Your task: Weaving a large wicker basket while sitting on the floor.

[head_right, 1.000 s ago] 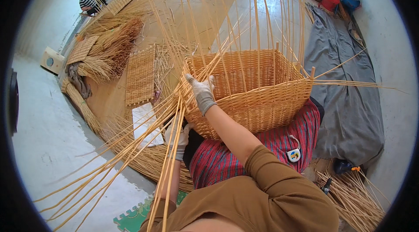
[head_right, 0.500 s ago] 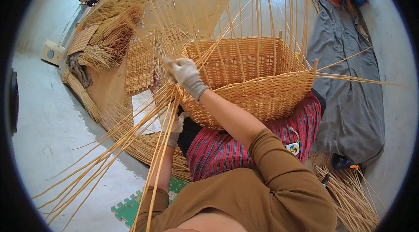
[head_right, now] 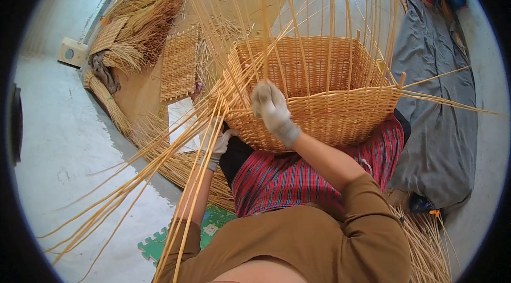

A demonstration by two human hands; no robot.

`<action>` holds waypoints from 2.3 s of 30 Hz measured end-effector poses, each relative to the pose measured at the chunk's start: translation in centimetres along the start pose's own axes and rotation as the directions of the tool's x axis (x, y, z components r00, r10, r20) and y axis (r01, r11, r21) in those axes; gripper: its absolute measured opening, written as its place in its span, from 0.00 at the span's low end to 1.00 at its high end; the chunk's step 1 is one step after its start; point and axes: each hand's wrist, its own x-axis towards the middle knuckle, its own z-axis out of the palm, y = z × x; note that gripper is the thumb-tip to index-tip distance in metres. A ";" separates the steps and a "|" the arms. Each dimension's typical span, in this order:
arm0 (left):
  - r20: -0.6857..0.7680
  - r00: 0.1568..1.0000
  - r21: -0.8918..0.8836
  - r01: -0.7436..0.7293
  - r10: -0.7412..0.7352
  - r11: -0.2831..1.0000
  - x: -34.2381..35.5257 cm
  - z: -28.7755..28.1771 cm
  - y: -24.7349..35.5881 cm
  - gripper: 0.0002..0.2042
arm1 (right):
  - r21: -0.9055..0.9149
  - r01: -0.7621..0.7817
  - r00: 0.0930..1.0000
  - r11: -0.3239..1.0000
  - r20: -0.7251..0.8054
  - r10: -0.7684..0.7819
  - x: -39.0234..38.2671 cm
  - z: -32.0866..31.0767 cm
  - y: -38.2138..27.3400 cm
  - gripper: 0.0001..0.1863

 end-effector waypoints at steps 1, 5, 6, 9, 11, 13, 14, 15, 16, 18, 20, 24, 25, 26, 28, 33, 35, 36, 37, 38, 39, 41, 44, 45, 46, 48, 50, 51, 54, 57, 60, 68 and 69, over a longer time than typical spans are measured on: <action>-0.094 0.995 0.165 -0.023 0.039 0.986 0.7 -1.0 1.9 0.34 | -0.006 -0.001 1.000 1.000 -0.003 0.001 -1.5 -0.2 0.1 0.26; -0.370 0.928 -0.307 -0.169 0.047 0.937 0.6 0.4 3.4 0.34 | 0.161 0.148 0.976 0.976 -0.183 -0.118 -2.9 -1.9 -0.1 0.20; -0.375 0.925 -0.309 -0.182 0.057 0.934 1.0 -0.9 6.0 0.34 | 0.186 0.195 0.948 0.963 -0.287 -0.137 -2.7 -4.3 0.6 0.17; -0.471 0.882 -0.347 -0.172 -0.013 0.922 1.4 -3.0 11.6 0.12 | 0.260 0.189 0.951 0.947 -0.288 -0.111 -3.5 -6.2 2.3 0.11; -0.333 0.923 -0.515 -0.007 -0.192 0.857 3.1 -6.1 17.4 0.13 | 0.238 0.132 0.934 0.962 -0.354 -0.040 -5.1 -6.1 2.1 0.10; -0.296 0.928 -0.183 0.177 -0.226 0.967 6.3 -5.6 17.2 0.16 | 0.113 0.070 0.935 0.991 -0.355 -0.026 -5.5 -5.1 0.3 0.09; -0.295 0.928 -0.198 0.173 -0.227 0.965 7.3 -5.8 17.2 0.16 | -0.013 0.016 0.926 1.000 -0.377 -0.020 -5.8 -5.3 -0.5 0.08; 0.045 0.932 -0.491 0.335 -0.361 0.804 8.3 -6.4 17.0 0.17 | -0.064 -0.002 0.905 0.998 -0.424 -0.025 -5.9 -6.7 -0.6 0.04; 0.394 0.853 -0.658 0.522 -0.343 0.543 9.2 -7.1 16.8 0.19 | -0.081 0.012 0.908 0.997 -0.416 -0.044 -5.6 -8.5 -0.6 0.04; 0.282 0.928 -0.816 0.366 -0.245 0.448 8.4 -4.2 14.6 0.20 | -0.071 0.012 0.870 0.997 -0.491 -0.045 -5.2 -11.0 -1.1 0.06; 0.470 0.852 -0.798 0.522 -0.230 0.302 8.3 -4.6 15.0 0.18 | -0.048 0.043 0.864 0.998 -0.499 -0.061 -5.4 -11.0 -1.0 0.09; 0.409 0.885 -0.803 0.465 -0.223 0.373 7.9 -5.4 15.9 0.11 | -0.142 0.080 0.838 0.987 -0.526 -0.143 -4.6 -9.1 -0.4 0.11; 0.280 0.931 -0.841 0.356 -0.234 0.408 7.4 -4.3 15.3 0.12 | -0.258 0.139 0.861 0.956 -0.445 -0.245 -3.7 -6.9 -1.3 0.13; 0.282 0.931 -0.839 0.357 -0.232 0.410 7.6 -4.3 15.9 0.12 | -0.441 0.242 0.890 0.864 -0.255 -0.379 -1.5 -5.0 -3.0 0.18; 0.314 0.883 -0.827 0.434 -0.349 0.356 8.2 -4.5 17.3 0.14 | -0.820 0.354 0.859 0.451 0.094 -0.503 4.3 -1.6 -6.5 0.25; 0.370 0.854 -0.765 0.504 -0.366 0.402 9.6 -5.5 18.6 0.17 | -0.403 0.282 0.950 0.871 -0.009 -0.312 6.2 -5.7 -6.5 0.25; 0.337 0.847 -0.760 0.502 -0.410 0.413 8.2 -5.3 16.6 0.17 | -0.202 0.505 0.721 0.839 -0.435 -0.539 -1.6 -5.6 -4.2 0.07; 0.307 0.876 -0.761 0.461 -0.372 0.457 9.0 -5.1 17.5 0.16 | -0.075 0.278 0.761 0.958 -0.591 -0.267 -5.2 -10.9 -1.3 0.08; 0.364 0.855 -0.771 0.499 -0.369 0.395 8.8 -5.5 17.4 0.13 | -0.172 -0.069 0.808 0.983 -0.588 -0.046 -8.8 -11.2 -0.7 0.10; 0.369 0.850 -0.772 0.506 -0.377 0.385 8.6 -5.6 17.3 0.13 | -0.260 -0.406 0.769 0.876 -0.616 0.173 -11.7 -10.9 -1.1 0.12; 0.309 0.878 -0.792 0.450 -0.365 0.412 8.0 -5.7 17.2 0.12 | -0.417 -0.314 0.892 0.853 -0.437 0.115 -12.2 -8.8 -2.6 0.11; 0.250 0.912 -0.759 0.393 -0.325 0.519 7.4 -5.4 15.7 0.14 | -0.608 -0.123 0.987 0.784 -0.157 0.033 -9.2 -3.5 -6.2 0.11; 0.046 0.993 -0.851 0.097 -0.111 0.516 7.3 -2.9 14.2 0.12 | -0.918 0.352 0.935 0.182 0.334 -0.122 -3.1 -5.1 -4.0 0.16; 0.054 0.993 -0.851 0.102 -0.107 0.515 7.0 -1.5 13.6 0.12 | -0.921 0.344 0.937 0.184 0.327 -0.121 -1.7 -4.6 -3.5 0.16; -0.050 0.995 -0.870 0.001 -0.090 0.492 7.0 -0.5 13.3 0.11 | -0.966 0.257 0.945 -0.033 0.244 0.217 0.0 -3.7 -3.2 0.16; -0.149 0.986 -0.883 -0.098 -0.076 0.458 7.0 -0.1 13.6 0.11 | -0.936 0.222 0.859 -0.274 0.055 0.508 1.2 -3.2 -2.6 0.16; 0.037 0.986 -0.882 0.109 -0.163 0.458 7.4 -0.7 14.2 0.10 | -0.920 0.244 0.888 -0.306 0.085 0.452 1.2 -3.8 -2.6 0.16; -0.139 0.989 -0.821 -0.092 -0.042 0.563 7.8 0.1 13.1 0.10 | -0.948 0.208 0.914 -0.241 0.100 0.393 1.1 -3.9 -2.4 0.16; 0.106 0.975 -0.892 0.179 -0.193 0.416 7.1 -2.1 15.0 0.12 | -0.958 0.126 0.989 0.257 0.101 -0.107 -2.4 -2.9 -6.2 0.09; 0.096 0.971 -0.882 0.185 -0.220 0.433 6.8 -2.2 13.5 0.16 | -0.605 0.036 0.994 0.795 0.101 0.031 -7.5 4.9 -20.8 0.17; 0.134 0.958 -0.829 0.249 -0.255 0.501 9.0 -3.3 15.4 0.20 | -0.644 0.211 0.972 0.735 0.218 -0.088 -12.3 7.4 -31.4 0.14; -0.505 0.823 -0.502 -0.035 -0.260 0.864 11.9 -3.5 20.8 0.23 | -0.453 0.738 0.675 0.501 0.519 -0.525 -13.3 6.8 -33.1 0.16; -0.567 0.803 -0.498 -0.156 -0.184 0.853 10.9 -4.0 19.8 0.22 | -0.431 0.727 0.620 0.535 0.746 -0.242 -12.1 5.3 -34.4 0.12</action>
